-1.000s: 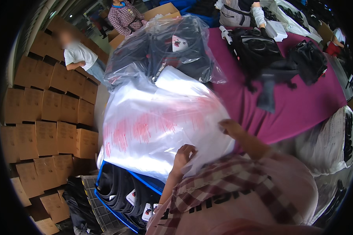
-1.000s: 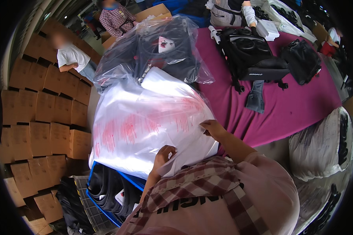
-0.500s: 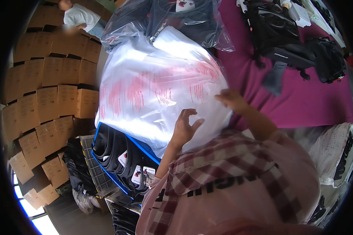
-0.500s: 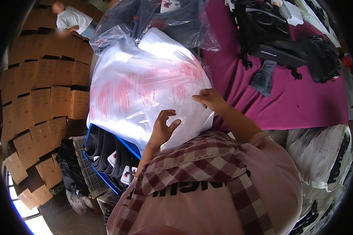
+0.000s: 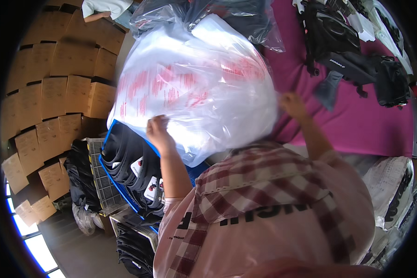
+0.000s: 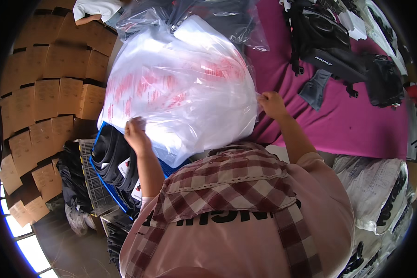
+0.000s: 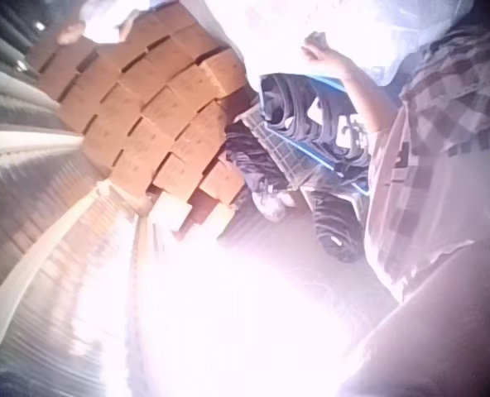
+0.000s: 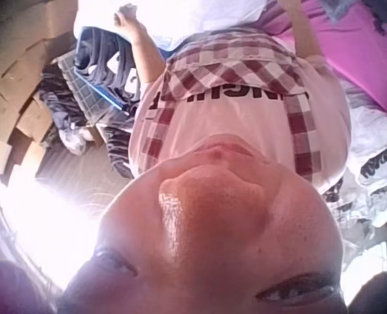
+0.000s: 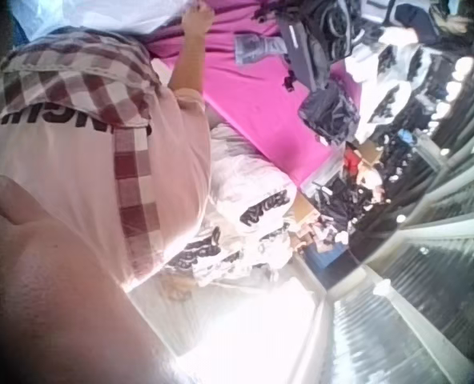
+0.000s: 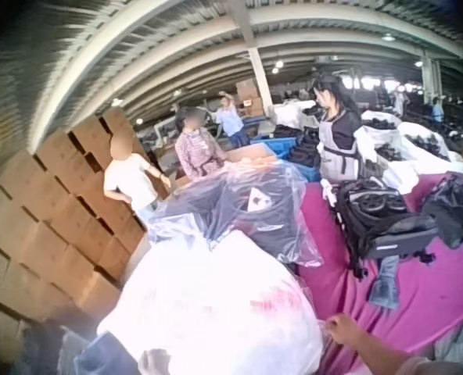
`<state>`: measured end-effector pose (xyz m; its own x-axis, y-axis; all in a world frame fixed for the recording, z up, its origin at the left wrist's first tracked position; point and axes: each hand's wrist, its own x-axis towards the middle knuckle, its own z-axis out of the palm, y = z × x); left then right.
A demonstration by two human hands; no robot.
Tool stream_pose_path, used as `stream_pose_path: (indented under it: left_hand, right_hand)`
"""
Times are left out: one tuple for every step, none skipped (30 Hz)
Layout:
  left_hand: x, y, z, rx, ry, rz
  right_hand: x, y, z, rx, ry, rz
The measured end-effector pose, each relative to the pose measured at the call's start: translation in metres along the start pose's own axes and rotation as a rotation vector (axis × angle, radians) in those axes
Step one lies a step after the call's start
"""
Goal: The person assembles baby strollers by attaching wheels and handles to the main frame, then places each completed unit into a clear plastic bag. The process is repeated for multiple strollers on a pink-covered work surface.
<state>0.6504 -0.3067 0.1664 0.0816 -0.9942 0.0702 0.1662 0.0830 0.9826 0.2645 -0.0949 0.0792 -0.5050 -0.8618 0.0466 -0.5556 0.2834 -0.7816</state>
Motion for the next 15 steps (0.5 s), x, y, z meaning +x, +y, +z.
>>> stream_pose_path:
  left_hand:
    - [0.010, 0.008, -0.009, -0.133, 0.135, -0.003]
    - [0.013, 0.016, -0.021, -0.163, 0.206, 0.016]
    - [0.014, 0.017, -0.032, -0.162, 0.176, 0.010]
    - [0.011, 0.017, -0.044, -0.158, 0.148, 0.003]
    - [0.004, 0.016, -0.044, -0.214, 0.077, 0.019]
    - [-0.004, 0.012, -0.040, -0.256, 0.060, -0.040]
    - [-0.018, 0.015, -0.032, -0.265, -0.013, -0.112]
    - [-0.031, 0.017, -0.024, -0.273, -0.088, -0.179]
    - [-0.040, 0.015, -0.021, -0.257, -0.208, -0.159]
    - [-0.045, 0.013, -0.019, -0.240, -0.332, -0.140]
    - [-0.049, 0.015, -0.014, -0.208, -0.439, -0.114]
    - [-0.053, 0.022, -0.010, -0.174, -0.547, -0.088]
    - [-0.058, 0.032, -0.006, -0.112, -0.590, -0.081]
    - [-0.061, 0.045, -0.005, -0.041, -0.626, -0.068]
    - [-0.065, 0.056, -0.004, 0.037, -0.656, -0.030]
  right_hand:
    - [-0.007, 0.019, -0.006, -0.107, 0.065, 0.002]
    - [-0.010, 0.023, -0.013, -0.083, 0.039, 0.165]
    - [-0.011, 0.026, -0.015, -0.059, 0.016, 0.329]
    - [-0.012, 0.017, -0.015, -0.169, 0.101, 0.208]
    - [-0.011, 0.002, -0.013, -0.274, 0.184, 0.084]
    - [-0.009, -0.015, -0.012, -0.377, 0.264, -0.045]
    - [-0.003, -0.057, -0.012, -0.341, 0.216, -0.141]
    - [0.003, -0.108, -0.008, -0.301, 0.167, -0.237]
    - [0.009, -0.145, 0.005, -0.212, 0.119, -0.421]
    - [0.013, -0.177, 0.021, -0.122, 0.073, -0.600]
    - [0.010, -0.205, 0.039, -0.143, -0.041, -0.684]
    - [0.004, -0.225, 0.058, -0.161, -0.155, -0.765]
    - [-0.003, -0.236, 0.076, -0.243, -0.259, -0.773]
    - [-0.006, -0.239, 0.094, -0.316, -0.362, -0.788]
    - [0.001, -0.231, 0.108, -0.401, -0.351, -0.768]
